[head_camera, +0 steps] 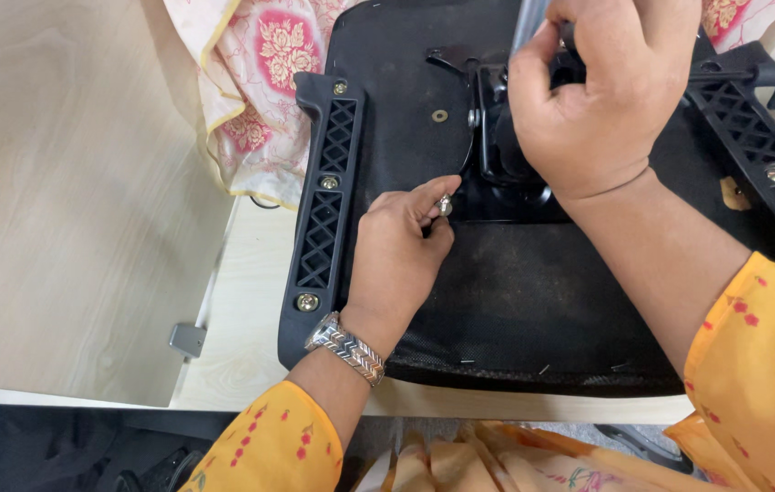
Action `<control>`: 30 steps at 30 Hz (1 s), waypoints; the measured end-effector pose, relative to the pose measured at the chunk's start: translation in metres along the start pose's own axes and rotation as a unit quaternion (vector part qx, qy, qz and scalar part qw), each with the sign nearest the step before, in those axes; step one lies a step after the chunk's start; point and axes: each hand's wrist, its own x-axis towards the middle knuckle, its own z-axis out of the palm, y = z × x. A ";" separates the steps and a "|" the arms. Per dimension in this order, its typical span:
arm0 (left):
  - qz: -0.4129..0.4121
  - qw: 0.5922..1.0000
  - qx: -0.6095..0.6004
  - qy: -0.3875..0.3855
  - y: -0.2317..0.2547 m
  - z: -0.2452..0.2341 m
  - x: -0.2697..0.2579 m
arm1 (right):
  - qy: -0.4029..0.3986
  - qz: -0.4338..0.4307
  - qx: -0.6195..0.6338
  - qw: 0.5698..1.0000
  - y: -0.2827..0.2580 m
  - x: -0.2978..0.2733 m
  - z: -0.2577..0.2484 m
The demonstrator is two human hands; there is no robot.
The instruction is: The person uses a screwdriver to tighten screws on the underside of a black office chair, securing the central gas-lift mechanism to the seat base. The person repeatedly turns the screwdriver to fasten the hardware.
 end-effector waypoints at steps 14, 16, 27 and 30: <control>0.020 0.997 0.078 0.021 0.011 0.000 0.000 | -0.022 0.021 0.061 0.998 0.008 0.001 -0.004; 0.031 0.994 0.102 0.022 0.012 0.002 -0.004 | -0.024 0.010 0.058 0.998 0.011 -0.003 -0.004; 0.039 0.991 0.126 -0.023 0.022 -0.006 0.001 | -0.002 0.008 0.095 0.995 0.011 0.002 -0.002; -0.017 0.992 0.119 -0.036 0.021 -0.009 0.003 | -0.004 0.009 0.099 0.995 0.011 0.004 -0.002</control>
